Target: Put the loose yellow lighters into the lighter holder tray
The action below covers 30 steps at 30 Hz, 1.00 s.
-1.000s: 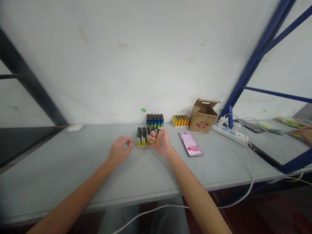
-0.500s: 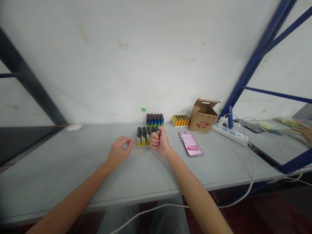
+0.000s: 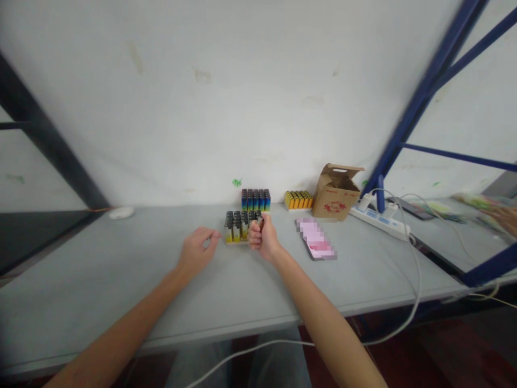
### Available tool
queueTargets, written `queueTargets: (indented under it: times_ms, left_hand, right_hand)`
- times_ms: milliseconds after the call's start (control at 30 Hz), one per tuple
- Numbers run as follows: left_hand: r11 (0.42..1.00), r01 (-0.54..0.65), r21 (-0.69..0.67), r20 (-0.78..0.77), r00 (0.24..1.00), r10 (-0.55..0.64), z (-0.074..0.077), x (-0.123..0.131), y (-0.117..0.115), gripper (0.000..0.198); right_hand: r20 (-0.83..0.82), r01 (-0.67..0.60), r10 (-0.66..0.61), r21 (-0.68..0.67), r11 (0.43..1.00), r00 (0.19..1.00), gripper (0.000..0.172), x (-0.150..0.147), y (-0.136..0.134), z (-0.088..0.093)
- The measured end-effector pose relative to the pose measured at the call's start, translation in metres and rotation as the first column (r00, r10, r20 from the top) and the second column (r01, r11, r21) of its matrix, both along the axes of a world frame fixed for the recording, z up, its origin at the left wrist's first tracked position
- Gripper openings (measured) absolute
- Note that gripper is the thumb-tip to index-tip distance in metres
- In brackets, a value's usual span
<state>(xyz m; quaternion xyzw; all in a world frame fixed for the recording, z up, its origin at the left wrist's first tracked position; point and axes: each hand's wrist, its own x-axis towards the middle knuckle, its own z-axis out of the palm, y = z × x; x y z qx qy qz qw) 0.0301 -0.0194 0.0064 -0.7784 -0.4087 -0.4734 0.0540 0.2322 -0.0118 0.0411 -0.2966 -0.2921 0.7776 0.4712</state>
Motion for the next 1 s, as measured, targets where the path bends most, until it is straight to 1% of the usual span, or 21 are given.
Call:
queueTargets:
  times_ms: [167,400,633,800,900,1000]
  left_hand:
    - [1.0,0.001,0.009,-0.024,1.0,-0.001,-0.001,0.0,0.0,0.032]
    - [1.0,-0.001,-0.013,-0.017,1.0,0.001,0.001,0.0,-0.001,0.031]
    - [1.0,-0.009,-0.007,-0.005,1.0,0.009,0.0,0.001,-0.001,0.031]
    - [1.0,-0.02,0.0,-0.018,1.0,0.02,0.0,0.001,-0.001,0.033]
    - [1.0,-0.011,0.012,-0.019,1.0,0.011,0.0,0.001,0.0,0.032]
    - [1.0,-0.001,0.016,-0.018,1.0,0.002,0.0,0.001,0.0,0.031]
  right_hand:
    - [0.044,0.003,-0.003,-0.01,1.0,0.999,0.043,-0.004,-0.002,0.0]
    - [0.07,0.029,-0.029,-0.009,1.0,0.997,0.04,-0.006,-0.002,0.0]
    - [0.094,0.044,-0.044,-0.002,0.999,0.995,0.041,-0.008,-0.003,-0.002]
    - [0.051,0.029,-0.03,0.024,0.999,0.998,0.046,-0.006,-0.002,-0.004]
    - [-0.018,-0.014,0.015,0.062,0.998,1.0,0.05,0.001,-0.001,-0.003]
    - [-0.049,-0.049,0.052,0.076,0.996,0.997,0.051,0.005,0.001,-0.002]
